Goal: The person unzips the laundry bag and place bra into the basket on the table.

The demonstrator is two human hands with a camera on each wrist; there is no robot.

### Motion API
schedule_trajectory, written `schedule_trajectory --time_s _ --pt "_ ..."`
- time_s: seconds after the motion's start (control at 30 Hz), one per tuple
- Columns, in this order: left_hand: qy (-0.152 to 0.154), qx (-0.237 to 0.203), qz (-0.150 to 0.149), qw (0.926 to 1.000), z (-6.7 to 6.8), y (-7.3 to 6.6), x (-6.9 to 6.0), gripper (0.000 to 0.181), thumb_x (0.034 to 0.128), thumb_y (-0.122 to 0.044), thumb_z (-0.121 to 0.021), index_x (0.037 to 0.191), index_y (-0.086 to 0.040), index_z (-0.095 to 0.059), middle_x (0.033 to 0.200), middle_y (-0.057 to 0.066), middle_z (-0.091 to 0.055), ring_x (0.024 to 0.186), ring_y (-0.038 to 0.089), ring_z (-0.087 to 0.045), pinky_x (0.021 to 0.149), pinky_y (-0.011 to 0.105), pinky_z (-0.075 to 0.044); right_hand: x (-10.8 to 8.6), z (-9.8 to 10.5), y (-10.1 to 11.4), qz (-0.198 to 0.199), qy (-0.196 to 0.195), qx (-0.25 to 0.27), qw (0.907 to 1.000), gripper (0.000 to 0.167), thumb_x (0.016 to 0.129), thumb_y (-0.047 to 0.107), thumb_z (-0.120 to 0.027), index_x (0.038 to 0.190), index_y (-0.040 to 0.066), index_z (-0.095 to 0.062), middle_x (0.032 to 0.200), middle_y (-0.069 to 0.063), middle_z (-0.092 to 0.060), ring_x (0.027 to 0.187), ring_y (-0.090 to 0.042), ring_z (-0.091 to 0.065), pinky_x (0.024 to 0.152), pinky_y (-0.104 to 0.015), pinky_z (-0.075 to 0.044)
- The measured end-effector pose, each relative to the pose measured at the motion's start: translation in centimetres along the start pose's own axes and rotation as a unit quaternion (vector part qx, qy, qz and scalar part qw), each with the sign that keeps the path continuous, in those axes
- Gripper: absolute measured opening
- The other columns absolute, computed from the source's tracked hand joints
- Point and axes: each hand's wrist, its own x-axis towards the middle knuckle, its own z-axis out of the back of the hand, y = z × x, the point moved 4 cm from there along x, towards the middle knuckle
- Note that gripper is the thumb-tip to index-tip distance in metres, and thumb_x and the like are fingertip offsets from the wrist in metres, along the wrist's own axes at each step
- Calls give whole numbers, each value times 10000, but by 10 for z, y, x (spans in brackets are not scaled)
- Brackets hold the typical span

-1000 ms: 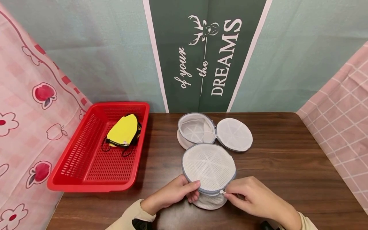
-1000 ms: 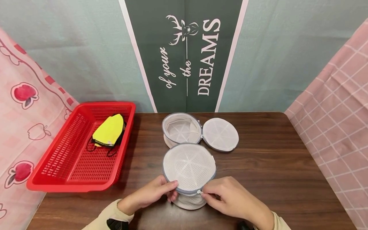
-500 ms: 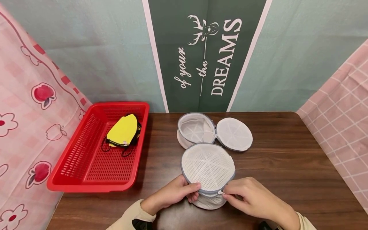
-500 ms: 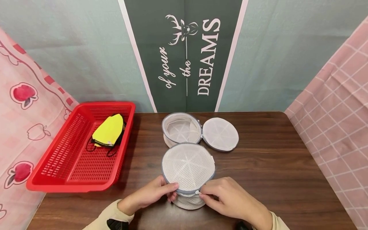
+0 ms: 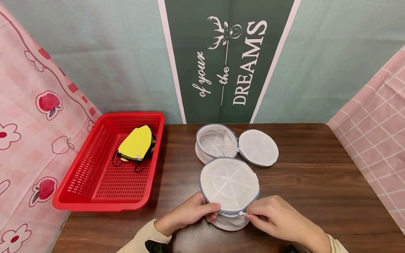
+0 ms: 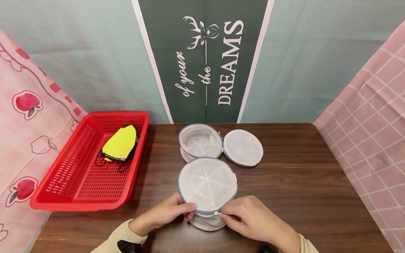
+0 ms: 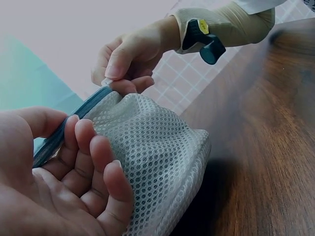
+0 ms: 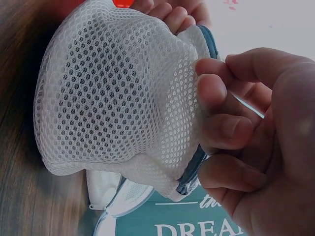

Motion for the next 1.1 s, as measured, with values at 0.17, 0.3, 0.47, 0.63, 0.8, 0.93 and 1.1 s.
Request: schedule_trajectory --time_s 0.17,0.3,0.47,0.63,0.8,0.93,1.1 --pt "-36 61 -26 10000 0 0 0 121 980 -68 -587 898 19 -595 683 -59 -585 634 5 -546 622 152 -457 -1 0 0 24 -32 -42 10000 350 898 55 -750 797 308 -531 715 185 -391 705 154 -308 595 1 -284" --pt "-82 134 -26 9999 0 0 0 111 972 -61 -588 904 27 -593 684 -61 -580 638 3 -543 626 152 -458 -1 1 0 101 -99 -187 9997 362 885 55 -754 769 297 -511 678 161 -394 693 148 -295 584 -3 -274" --pt "-145 239 -11 9996 1 -1 0 118 962 -66 -593 900 34 -595 684 -63 -575 641 5 -541 627 152 -459 0 2 -1 98 -81 -261 9996 349 919 86 -723 742 282 -496 670 157 -384 650 110 -318 576 -19 -277" --pt "-132 270 -27 9995 1 -1 -1 111 958 -65 -588 906 33 -593 686 -66 -573 641 3 -539 630 152 -459 -2 3 -2 60 -79 -327 9994 354 919 80 -711 733 279 -484 674 162 -368 640 101 -325 578 -17 -276" --pt "-126 307 -33 9994 2 0 0 98 954 -62 -585 892 14 -592 680 -68 -567 636 1 -532 630 150 -452 -5 9 -6 -27 -130 -341 9993 342 936 92 -698 735 274 -490 660 144 -394 662 126 -315 580 -19 -286" --pt "-103 333 -54 9994 3 -1 -1 105 952 -61 -582 890 24 -587 681 -65 -559 637 4 -527 630 150 -444 -7 14 -8 -61 -182 -426 9989 329 959 122 -682 736 275 -496 657 142 -399 655 125 -320 580 -22 -285" --pt "-93 349 -38 9993 3 -2 -1 104 949 -58 -578 901 34 -586 686 -63 -558 641 6 -526 633 149 -444 -9 19 -9 -241 -136 -521 9983 352 959 129 -685 718 278 -476 640 131 -390 650 126 -306 573 -30 -273"
